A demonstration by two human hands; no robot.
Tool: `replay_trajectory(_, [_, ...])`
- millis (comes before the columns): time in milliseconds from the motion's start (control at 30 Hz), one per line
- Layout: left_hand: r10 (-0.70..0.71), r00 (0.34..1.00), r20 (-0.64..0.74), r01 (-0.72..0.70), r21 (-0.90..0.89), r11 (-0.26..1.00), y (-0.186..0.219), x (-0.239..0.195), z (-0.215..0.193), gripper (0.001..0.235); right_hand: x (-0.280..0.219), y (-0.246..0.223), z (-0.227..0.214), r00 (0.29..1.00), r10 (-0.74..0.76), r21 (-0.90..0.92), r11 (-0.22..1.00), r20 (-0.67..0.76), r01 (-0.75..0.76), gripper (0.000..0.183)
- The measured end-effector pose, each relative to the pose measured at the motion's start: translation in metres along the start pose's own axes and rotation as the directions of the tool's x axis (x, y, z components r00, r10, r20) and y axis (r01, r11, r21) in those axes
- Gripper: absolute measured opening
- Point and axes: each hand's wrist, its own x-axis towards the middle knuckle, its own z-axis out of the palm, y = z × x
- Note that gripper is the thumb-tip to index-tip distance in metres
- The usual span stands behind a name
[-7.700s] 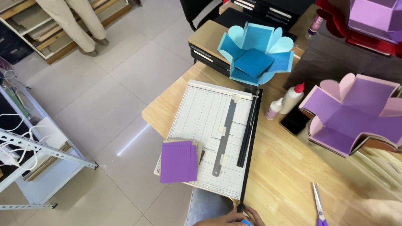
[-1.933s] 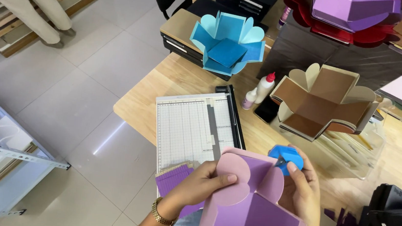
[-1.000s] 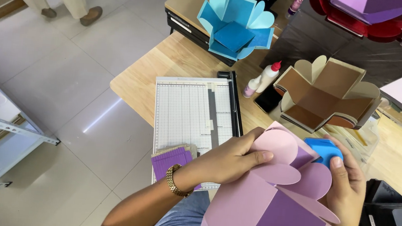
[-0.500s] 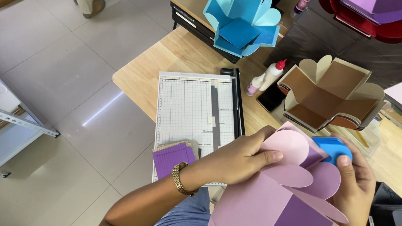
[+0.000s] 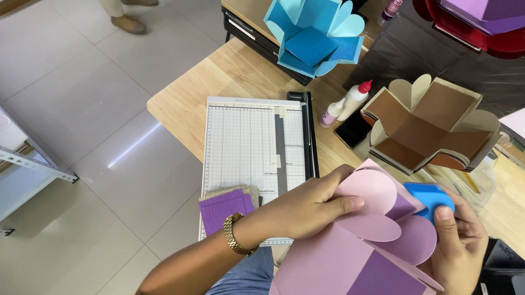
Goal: The person picks up a purple paper craft and uses a blue hole punch to create holes along the edges of the folded paper. They then place the finished item on the table and pick up a stack of purple paper sheets.
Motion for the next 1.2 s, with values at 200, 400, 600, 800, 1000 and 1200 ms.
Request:
replay_trajectory(200, [-0.063,0.996,0.062,0.068,-0.089,0.994,0.006,0.0,-0.001,0.074,0.004,-0.004,0.006,0.994,0.01,0.189,0.982,-0.107,0.01,0.053])
replay_trajectory(400, [-0.002,0.993,0.119,0.029,-0.232,0.972,-0.013,0.004,0.003,0.063,-0.003,0.003,0.0,0.973,0.086,0.338,0.941,-0.214,-0.009,0.063])
replay_trajectory(600, [-0.07,0.99,0.121,0.126,-0.548,0.827,-0.038,0.004,0.014,0.071,-0.015,0.035,-0.033,0.994,-0.111,0.74,0.67,0.021,0.059,0.047])
replay_trajectory(800, [-0.427,0.901,0.08,0.335,-0.753,0.566,-0.078,0.018,0.033,0.056,-0.048,0.023,-0.023,0.957,-0.168,0.558,0.829,0.236,0.008,0.05])
replay_trajectory(1000, [-0.18,0.979,0.097,0.203,-0.582,0.787,-0.081,0.029,0.037,0.041,-0.059,0.053,-0.024,0.994,0.03,0.196,0.979,0.103,-0.05,0.062])
replay_trajectory(1200, [-0.111,0.994,-0.011,0.108,-0.165,0.98,-0.074,0.037,0.017,0.041,-0.056,0.058,-0.022,0.963,-0.096,0.352,0.918,-0.253,0.184,0.052])
